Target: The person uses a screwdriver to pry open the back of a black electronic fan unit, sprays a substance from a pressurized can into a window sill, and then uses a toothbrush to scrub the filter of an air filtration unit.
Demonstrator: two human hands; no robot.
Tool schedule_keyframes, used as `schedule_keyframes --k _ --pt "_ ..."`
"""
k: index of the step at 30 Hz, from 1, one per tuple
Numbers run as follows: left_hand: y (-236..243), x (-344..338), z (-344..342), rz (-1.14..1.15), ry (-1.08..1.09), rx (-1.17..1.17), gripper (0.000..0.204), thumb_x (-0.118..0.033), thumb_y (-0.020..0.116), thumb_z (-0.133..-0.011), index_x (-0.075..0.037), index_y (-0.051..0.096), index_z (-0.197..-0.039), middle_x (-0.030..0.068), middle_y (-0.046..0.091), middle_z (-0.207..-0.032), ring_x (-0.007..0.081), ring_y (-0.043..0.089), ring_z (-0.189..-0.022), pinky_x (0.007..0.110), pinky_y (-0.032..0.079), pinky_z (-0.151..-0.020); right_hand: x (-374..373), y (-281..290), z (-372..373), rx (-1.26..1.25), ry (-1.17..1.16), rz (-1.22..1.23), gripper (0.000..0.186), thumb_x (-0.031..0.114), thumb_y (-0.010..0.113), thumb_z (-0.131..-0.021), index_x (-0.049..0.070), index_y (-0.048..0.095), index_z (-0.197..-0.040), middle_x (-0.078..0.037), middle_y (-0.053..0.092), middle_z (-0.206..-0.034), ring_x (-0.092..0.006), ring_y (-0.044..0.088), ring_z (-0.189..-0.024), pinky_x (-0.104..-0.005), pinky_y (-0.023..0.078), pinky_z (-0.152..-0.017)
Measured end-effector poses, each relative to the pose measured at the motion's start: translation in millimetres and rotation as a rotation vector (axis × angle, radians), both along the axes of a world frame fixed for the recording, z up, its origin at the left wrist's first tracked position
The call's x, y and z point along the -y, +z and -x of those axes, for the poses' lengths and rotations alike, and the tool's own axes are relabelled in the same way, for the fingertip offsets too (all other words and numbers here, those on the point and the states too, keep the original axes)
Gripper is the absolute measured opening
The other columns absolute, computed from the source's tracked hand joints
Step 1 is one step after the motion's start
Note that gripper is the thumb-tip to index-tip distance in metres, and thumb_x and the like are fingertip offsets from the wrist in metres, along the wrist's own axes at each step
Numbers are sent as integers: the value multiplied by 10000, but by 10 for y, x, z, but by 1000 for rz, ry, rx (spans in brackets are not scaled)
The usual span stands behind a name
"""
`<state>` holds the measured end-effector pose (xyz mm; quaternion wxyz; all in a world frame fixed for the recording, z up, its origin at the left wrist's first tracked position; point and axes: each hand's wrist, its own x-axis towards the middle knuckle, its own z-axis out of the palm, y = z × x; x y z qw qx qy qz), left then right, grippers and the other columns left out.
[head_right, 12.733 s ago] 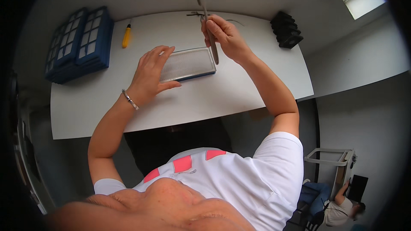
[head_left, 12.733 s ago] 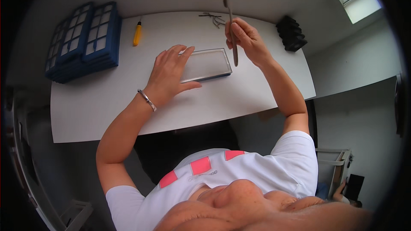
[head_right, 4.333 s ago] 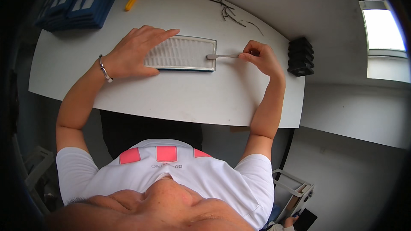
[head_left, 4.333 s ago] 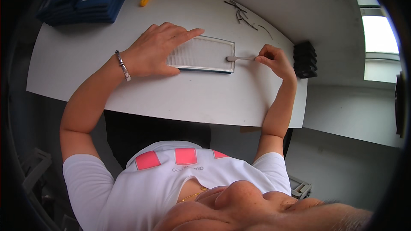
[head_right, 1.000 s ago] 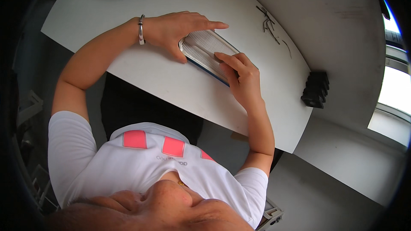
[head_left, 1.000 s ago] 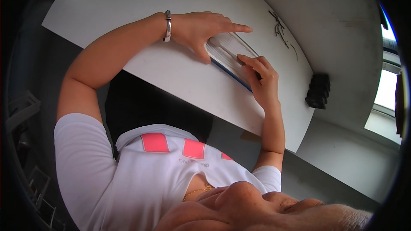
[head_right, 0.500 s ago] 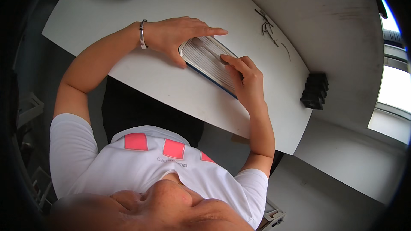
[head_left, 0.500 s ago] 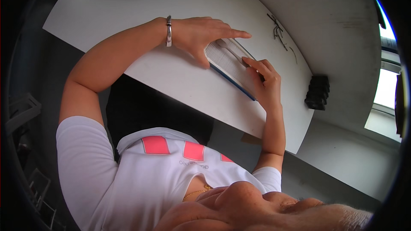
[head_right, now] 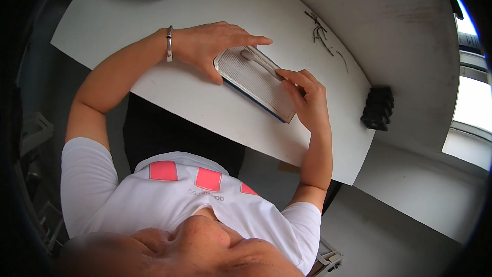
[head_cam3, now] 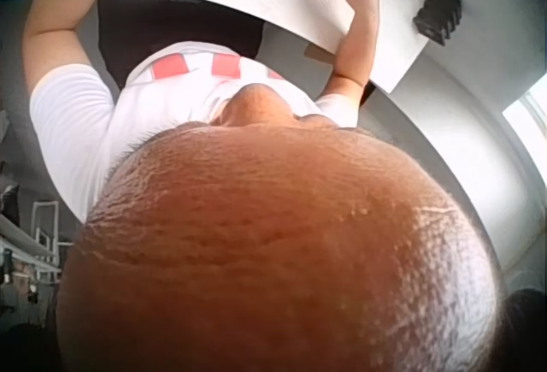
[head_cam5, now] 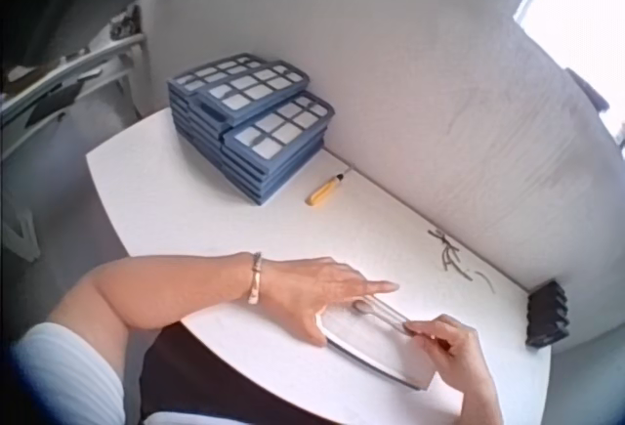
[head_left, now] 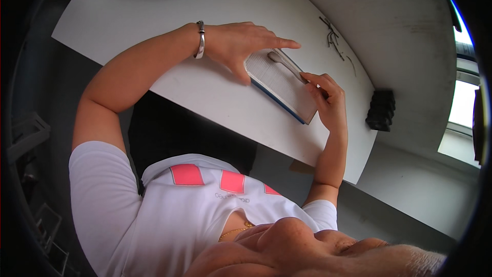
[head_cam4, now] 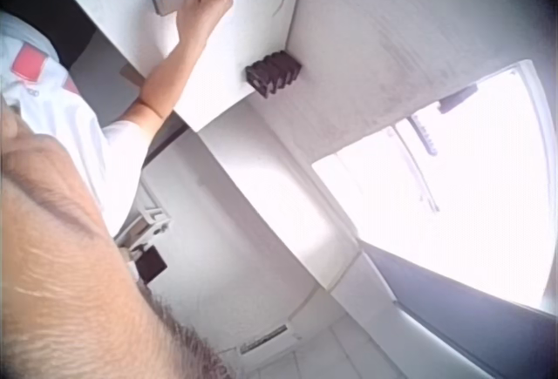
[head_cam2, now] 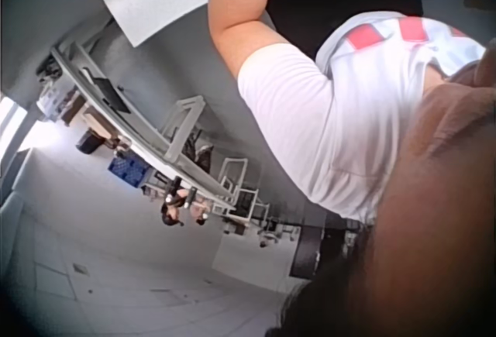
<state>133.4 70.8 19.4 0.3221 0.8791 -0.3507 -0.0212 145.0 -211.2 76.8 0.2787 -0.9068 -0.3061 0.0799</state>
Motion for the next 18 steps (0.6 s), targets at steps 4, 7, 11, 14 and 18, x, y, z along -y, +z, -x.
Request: schedule_keyframes --k 4,7,11,14,18 --pt "0 -18 -22 0 5 -4 1208 -298 859 -539 -235 226 -1565 97 625 -1243 275 580 -1154 395 405 -1083 26 -27 -17 -51 -3 -10 223 39 656 -903 87 742 -1103 -47 638 -820 -132 518 -659 -286 429 -596" --pt "19 -37 -32 11 -20 -16 1199 -283 855 -547 -219 228 -1567 103 621 -1251 281 578 -1154 396 400 -1073 23 -18 -19 -27 -6 3 226 41 662 -899 92 744 -1103 -41 633 -815 -130 509 -661 -280 425 -595" --pt "-2 -27 -34 3 -21 -19 1204 -276 854 -544 -216 224 -1569 112 622 -1246 289 577 -1151 401 397 -1057 47 11 -43 -142 -28 1 233 49 682 -885 98 746 -1104 -36 632 -810 -125 497 -645 -280 413 -584" --pt "11 -44 -29 18 -28 -3 1201 -275 852 -548 -213 224 -1569 117 620 -1246 295 577 -1144 413 402 -1050 62 8 -62 -111 6 -5 233 54 688 -882 102 748 -1102 -32 627 -805 -120 489 -637 -285 407 -578" --pt "-7 -46 -33 23 -12 0 1186 -264 841 -561 -206 221 -1570 120 616 -1238 300 575 -1133 422 417 -1046 182 2 -161 -185 18 -2 229 42 682 -883 102 751 -1093 -26 614 -789 -113 488 -642 -288 403 -576"
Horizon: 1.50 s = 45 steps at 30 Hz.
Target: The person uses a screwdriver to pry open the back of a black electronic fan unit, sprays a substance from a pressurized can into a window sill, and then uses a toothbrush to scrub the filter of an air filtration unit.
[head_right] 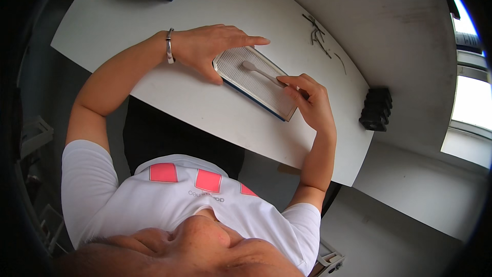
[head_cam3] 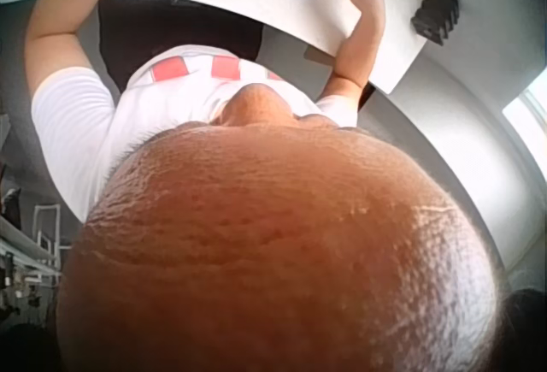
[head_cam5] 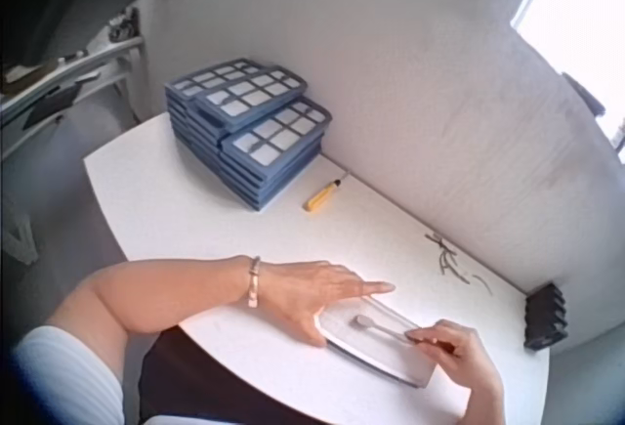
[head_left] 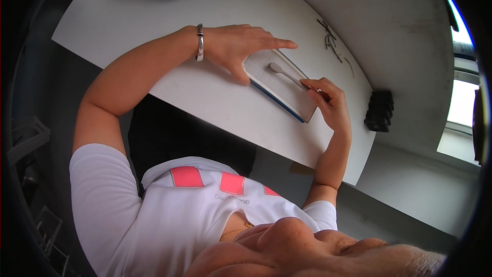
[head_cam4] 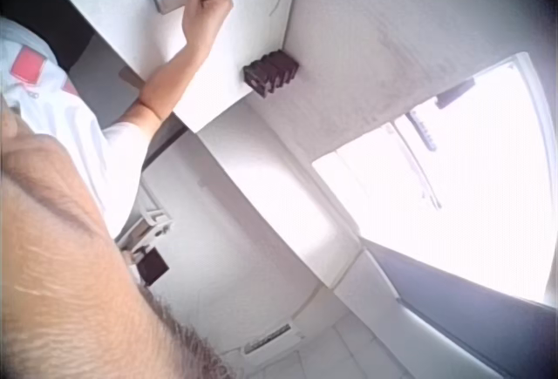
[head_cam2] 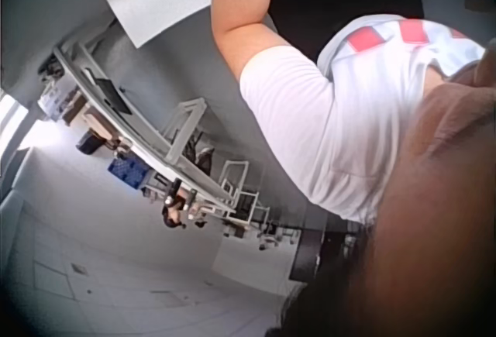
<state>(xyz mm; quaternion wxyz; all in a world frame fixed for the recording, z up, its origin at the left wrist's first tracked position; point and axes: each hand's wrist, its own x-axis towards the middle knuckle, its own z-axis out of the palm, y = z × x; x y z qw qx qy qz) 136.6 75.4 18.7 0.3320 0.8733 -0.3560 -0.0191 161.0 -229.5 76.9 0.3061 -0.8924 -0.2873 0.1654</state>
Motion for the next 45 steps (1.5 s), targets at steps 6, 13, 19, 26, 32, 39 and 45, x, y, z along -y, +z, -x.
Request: schedule_keyframes --k 6,13,19,26,32,39,45 --pt "6 -17 -23 -13 71 7 1181 -245 834 -549 -195 233 -1565 126 619 -1182 297 571 -1122 396 434 -1040 -37 -97 -43 132 -93 -44 234 31 682 -878 103 754 -1088 -20 608 -776 -116 481 -644 -278 388 -568" --pt "-28 -10 -61 -18 30 53 1183 -244 835 -541 -193 241 -1563 116 621 -1174 292 572 -1108 396 431 -1037 -46 -44 35 45 50 -42 218 41 691 -875 100 759 -1073 -18 613 -778 -110 464 -627 -273 391 -571" --pt "-42 -14 -34 -24 68 46 1191 -256 846 -539 -199 240 -1562 110 619 -1180 286 570 -1106 402 429 -1039 -17 -80 -28 44 11 -31 204 69 689 -886 104 762 -1073 -30 632 -798 -118 478 -664 -280 398 -595" --pt "-37 -8 -29 -34 58 41 1184 -253 839 -549 -205 231 -1564 112 614 -1199 291 563 -1143 409 416 -1067 90 -102 -150 9 -149 -110 201 39 669 -896 92 758 -1068 -11 609 -804 -107 470 -664 -273 390 -594" --pt "-14 -20 -38 -49 39 20 1153 -265 822 -564 -219 243 -1560 125 617 -1221 291 569 -1160 399 430 -1059 81 -74 -108 11 16 -56 190 39 669 -906 92 760 -1064 -2 614 -800 -90 451 -645 -253 369 -575" --pt "-20 -20 -38 -43 26 32 1159 -266 833 -567 -203 242 -1562 122 614 -1213 293 559 -1156 411 409 -1050 103 -47 -117 -25 2 -33 182 55 676 -904 88 760 -1062 4 630 -820 -91 469 -684 -252 381 -590" --pt "-58 -11 -43 -29 19 68 1148 -287 840 -570 -203 260 -1557 122 614 -1240 293 553 -1176 414 400 -1061 124 -51 -135 -127 -10 -82 177 69 682 -905 69 754 -1067 1 617 -813 -94 460 -682 -253 384 -603"
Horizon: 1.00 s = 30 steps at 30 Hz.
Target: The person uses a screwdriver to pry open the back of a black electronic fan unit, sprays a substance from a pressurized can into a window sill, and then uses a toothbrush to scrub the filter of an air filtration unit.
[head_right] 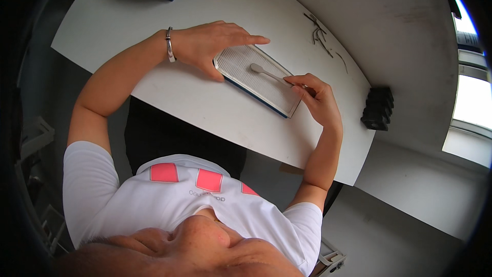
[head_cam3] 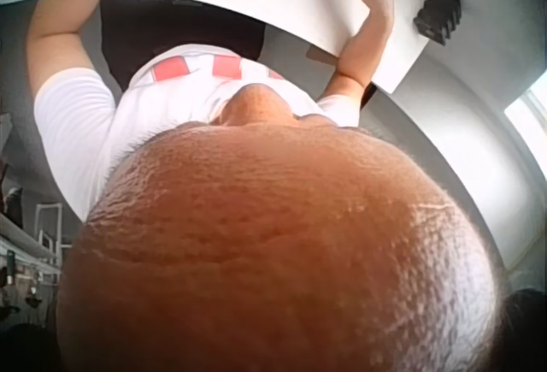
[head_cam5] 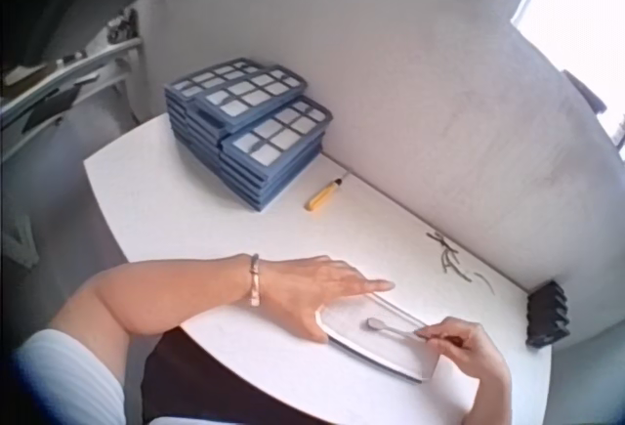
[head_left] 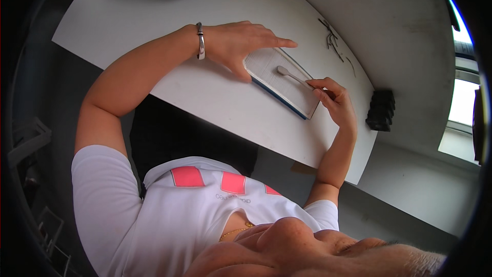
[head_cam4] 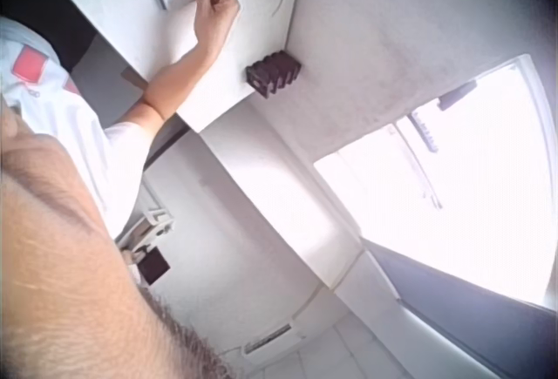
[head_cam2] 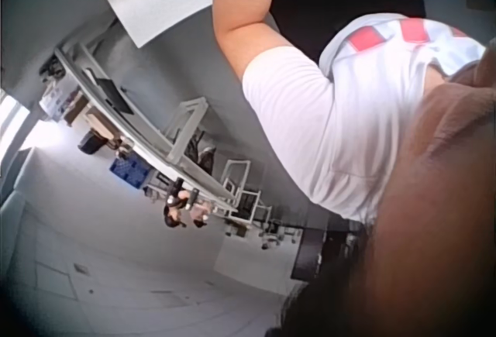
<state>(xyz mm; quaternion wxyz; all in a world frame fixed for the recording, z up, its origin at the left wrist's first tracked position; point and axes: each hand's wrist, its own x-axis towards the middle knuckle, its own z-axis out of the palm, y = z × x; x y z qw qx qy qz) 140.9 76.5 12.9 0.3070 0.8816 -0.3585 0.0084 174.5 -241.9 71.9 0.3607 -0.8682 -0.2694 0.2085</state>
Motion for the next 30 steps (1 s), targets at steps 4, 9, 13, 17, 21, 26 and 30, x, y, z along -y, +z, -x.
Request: schedule_keyframes --k 4,9,13,17,21,26,30 --pt "34 -8 26 -20 9 -53 1149 -285 839 -568 -208 260 -1557 118 605 -1263 296 542 -1198 414 395 -1071 29 30 8 -3 23 53 186 57 682 -903 71 756 -1073 -3 618 -810 -92 450 -663 -262 375 -586" --pt "29 -1 12 -4 -5 -18 1135 -272 830 -581 -210 256 -1558 119 583 -1309 301 526 -1228 421 385 -1086 84 4 -16 27 79 24 193 86 704 -880 79 762 -1064 -19 612 -781 -108 451 -646 -272 374 -573" --pt "40 -21 14 -15 -2 -45 1119 -258 817 -594 -209 253 -1559 122 577 -1322 300 525 -1229 426 384 -1086 -199 19 203 152 114 47 196 53 692 -870 98 767 -1046 -40 632 -785 -138 517 -658 -291 418 -585" --pt "72 -17 20 -13 -4 -67 1111 -252 810 -597 -206 255 -1559 123 572 -1337 302 522 -1232 428 380 -1087 -141 72 198 187 116 62 210 40 691 -862 104 767 -1047 -41 632 -780 -142 522 -649 -289 419 -582" --pt "48 2 31 -27 9 -51 1111 -257 810 -593 -198 261 -1557 125 570 -1341 302 520 -1235 431 372 -1089 49 82 53 19 76 105 212 35 693 -859 101 766 -1047 -39 629 -780 -146 529 -665 -286 425 -598" --pt "39 4 42 -20 23 -49 1110 -268 815 -593 -212 266 -1557 123 561 -1358 296 508 -1256 425 358 -1098 -294 -41 307 169 117 11 227 10 684 -866 89 745 -1069 -48 616 -785 -155 542 -680 -298 441 -611" --pt "4 5 39 -13 21 -4 1105 -273 816 -599 -218 266 -1557 117 553 -1373 294 498 -1278 421 359 -1093 -441 -86 418 295 134 -18 244 8 677 -871 91 731 -1094 -49 595 -768 -172 552 -678 -303 450 -615"
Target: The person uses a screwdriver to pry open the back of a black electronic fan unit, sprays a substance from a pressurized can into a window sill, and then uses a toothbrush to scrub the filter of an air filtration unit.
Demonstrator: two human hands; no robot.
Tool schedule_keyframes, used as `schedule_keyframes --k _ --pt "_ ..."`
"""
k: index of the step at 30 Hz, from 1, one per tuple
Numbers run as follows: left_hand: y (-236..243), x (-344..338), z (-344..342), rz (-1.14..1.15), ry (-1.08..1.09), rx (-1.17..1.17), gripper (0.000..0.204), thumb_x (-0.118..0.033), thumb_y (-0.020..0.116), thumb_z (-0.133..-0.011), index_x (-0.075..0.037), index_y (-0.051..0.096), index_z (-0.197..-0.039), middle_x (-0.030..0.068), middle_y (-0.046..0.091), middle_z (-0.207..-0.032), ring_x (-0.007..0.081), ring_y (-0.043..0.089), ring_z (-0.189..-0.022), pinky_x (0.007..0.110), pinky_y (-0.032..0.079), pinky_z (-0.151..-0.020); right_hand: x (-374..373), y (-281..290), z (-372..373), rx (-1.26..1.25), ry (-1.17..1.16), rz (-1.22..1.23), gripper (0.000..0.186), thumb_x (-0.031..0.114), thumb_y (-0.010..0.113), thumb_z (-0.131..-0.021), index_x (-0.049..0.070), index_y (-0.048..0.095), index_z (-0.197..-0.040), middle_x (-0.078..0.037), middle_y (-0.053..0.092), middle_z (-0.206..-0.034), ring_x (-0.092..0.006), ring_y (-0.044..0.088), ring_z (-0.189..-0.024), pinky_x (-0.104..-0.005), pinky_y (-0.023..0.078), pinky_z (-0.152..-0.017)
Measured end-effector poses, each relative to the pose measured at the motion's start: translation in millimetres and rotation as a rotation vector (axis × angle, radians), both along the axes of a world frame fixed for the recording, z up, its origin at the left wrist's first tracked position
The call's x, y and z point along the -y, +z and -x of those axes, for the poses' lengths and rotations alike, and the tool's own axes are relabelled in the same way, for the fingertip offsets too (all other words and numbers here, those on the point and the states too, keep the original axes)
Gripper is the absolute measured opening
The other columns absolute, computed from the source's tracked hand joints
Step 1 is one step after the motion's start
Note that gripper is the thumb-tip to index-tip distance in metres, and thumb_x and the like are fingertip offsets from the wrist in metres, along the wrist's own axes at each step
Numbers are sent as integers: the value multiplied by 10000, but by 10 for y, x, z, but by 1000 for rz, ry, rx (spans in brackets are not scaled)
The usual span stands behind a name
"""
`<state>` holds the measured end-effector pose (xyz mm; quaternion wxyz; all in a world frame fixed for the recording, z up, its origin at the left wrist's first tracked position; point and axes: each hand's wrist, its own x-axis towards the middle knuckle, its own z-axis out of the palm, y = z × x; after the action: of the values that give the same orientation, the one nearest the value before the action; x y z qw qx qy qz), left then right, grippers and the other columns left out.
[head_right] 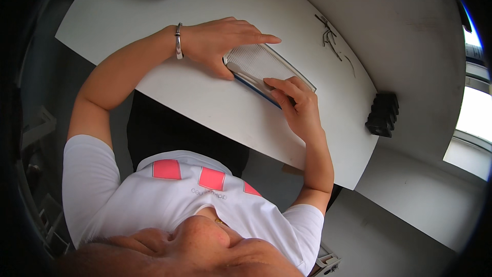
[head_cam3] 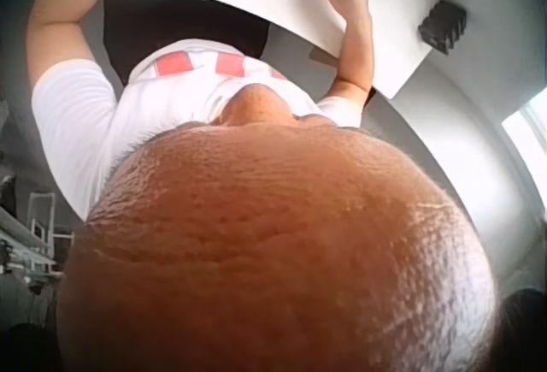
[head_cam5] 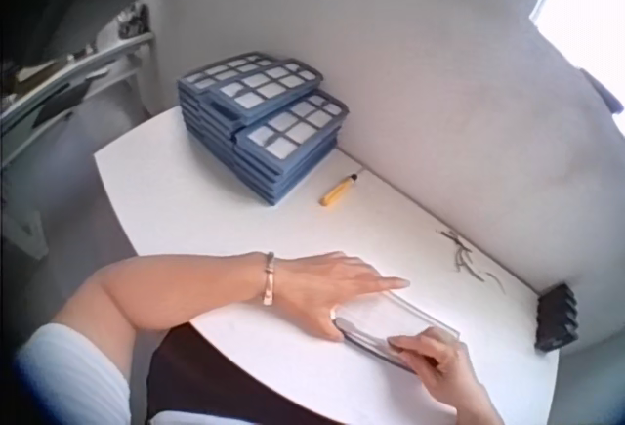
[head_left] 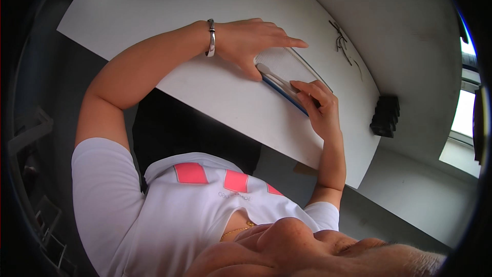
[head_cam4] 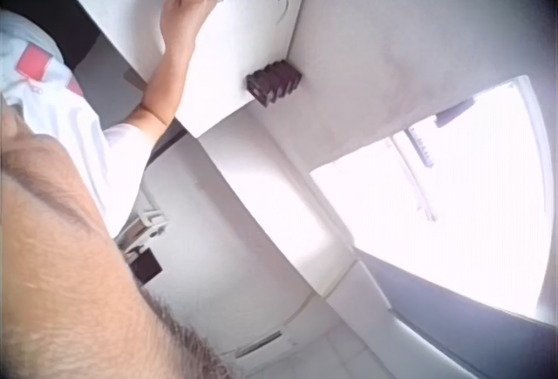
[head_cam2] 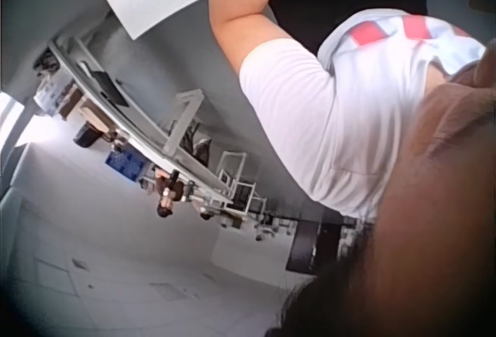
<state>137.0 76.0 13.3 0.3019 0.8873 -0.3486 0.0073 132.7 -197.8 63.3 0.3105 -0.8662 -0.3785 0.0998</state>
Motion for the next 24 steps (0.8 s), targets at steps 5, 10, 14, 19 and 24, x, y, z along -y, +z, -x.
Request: schedule_keyframes --k 5,10,14,19,24 --pt "-6 3 -16 -6 -9 3 1057 -280 811 -611 -204 312 -1539 121 548 -1375 292 500 -1278 422 373 -1078 109 63 -57 -58 -21 29 228 17 675 -882 90 740 -1088 -43 611 -778 -153 541 -663 -289 434 -596" --pt "-6 -7 3 -23 2 12 1024 -287 812 -612 -183 353 -1521 132 544 -1371 289 506 -1272 416 386 -1065 410 79 -292 -326 -91 32 208 30 677 -891 87 750 -1078 -33 598 -767 -126 495 -655 -266 403 -585" --pt "-16 -11 -11 -11 1 8 1037 -286 811 -611 -167 339 -1526 139 548 -1357 296 517 -1256 419 397 -1054 125 73 -54 -152 -46 32 200 23 672 -894 79 746 -1071 -34 603 -776 -123 498 -665 -275 407 -595" --pt "-13 -26 -13 -8 -2 2 1053 -288 814 -604 -163 329 -1530 151 545 -1358 308 519 -1255 421 406 -1052 249 173 -152 -190 -59 76 197 42 682 -896 75 747 -1078 -27 606 -783 -113 487 -667 -269 388 -585" --pt "-13 -19 -13 -22 17 14 1077 -303 831 -591 -142 325 -1529 169 530 -1377 308 498 -1286 419 402 -1074 613 270 -468 -433 -96 160 191 76 684 -909 36 742 -1086 -6 616 -810 -90 473 -682 -259 368 -579"
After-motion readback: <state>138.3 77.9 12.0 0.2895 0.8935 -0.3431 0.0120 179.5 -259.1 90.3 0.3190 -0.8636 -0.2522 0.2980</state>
